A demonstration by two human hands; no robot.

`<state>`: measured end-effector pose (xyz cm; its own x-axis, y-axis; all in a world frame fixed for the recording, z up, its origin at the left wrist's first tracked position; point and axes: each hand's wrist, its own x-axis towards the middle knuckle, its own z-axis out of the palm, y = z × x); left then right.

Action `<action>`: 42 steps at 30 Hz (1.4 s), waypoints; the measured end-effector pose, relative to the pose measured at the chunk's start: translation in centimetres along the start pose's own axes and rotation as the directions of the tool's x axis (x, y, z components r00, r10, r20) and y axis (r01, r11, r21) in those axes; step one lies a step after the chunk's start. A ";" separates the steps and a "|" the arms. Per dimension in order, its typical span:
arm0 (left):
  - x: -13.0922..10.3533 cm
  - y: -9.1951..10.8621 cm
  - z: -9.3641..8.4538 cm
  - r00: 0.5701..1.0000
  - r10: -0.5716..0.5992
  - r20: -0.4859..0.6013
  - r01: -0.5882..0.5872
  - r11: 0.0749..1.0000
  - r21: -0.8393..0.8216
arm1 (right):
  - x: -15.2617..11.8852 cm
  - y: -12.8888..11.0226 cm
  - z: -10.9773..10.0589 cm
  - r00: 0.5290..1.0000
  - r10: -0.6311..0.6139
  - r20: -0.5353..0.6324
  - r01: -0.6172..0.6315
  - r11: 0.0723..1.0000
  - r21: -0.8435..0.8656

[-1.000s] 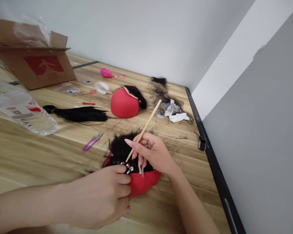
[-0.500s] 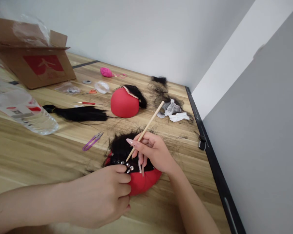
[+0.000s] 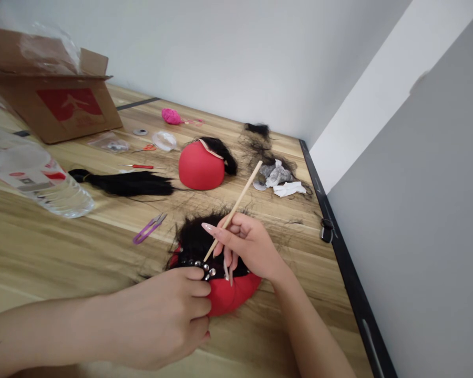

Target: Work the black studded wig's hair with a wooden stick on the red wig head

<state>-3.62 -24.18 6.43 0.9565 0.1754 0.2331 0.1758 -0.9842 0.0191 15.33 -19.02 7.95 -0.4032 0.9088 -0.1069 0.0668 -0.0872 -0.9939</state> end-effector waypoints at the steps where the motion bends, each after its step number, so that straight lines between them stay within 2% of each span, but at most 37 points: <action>1: 0.0 0.0 0.0 1.000 -0.001 -0.004 0.001 1.000 0.001 | 0.0 -0.1 0.1 1.000 0.008 -0.007 -0.008 1.000 -0.007; 21: -0.2 0.1 -0.2 0.999 0.010 -0.036 -0.010 1.000 0.020 | 0.0 -0.5 0.1 0.999 -0.031 -0.036 0.032 0.999 0.028; 31: 0.0 0.1 -0.6 0.999 -0.014 -0.046 0.015 1.000 0.019 | -0.6 -0.7 0.4 0.964 -0.229 -0.131 0.220 0.972 -0.082; 37: -0.1 0.1 -0.6 0.999 -0.028 -0.023 0.029 0.999 0.023 | -0.6 -0.7 0.8 0.994 -0.105 -0.032 0.107 0.992 0.074; 42: 0.0 0.0 -0.4 1.000 -0.006 0.026 0.005 0.999 0.036 | -0.5 -0.5 0.7 0.999 -0.042 0.006 0.040 0.983 0.182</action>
<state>-3.72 -24.20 6.78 0.9612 0.1817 0.2075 0.1888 -0.9819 -0.0149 14.83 -19.71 8.44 -0.4115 0.9091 -0.0653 -0.1165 -0.1235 -0.9855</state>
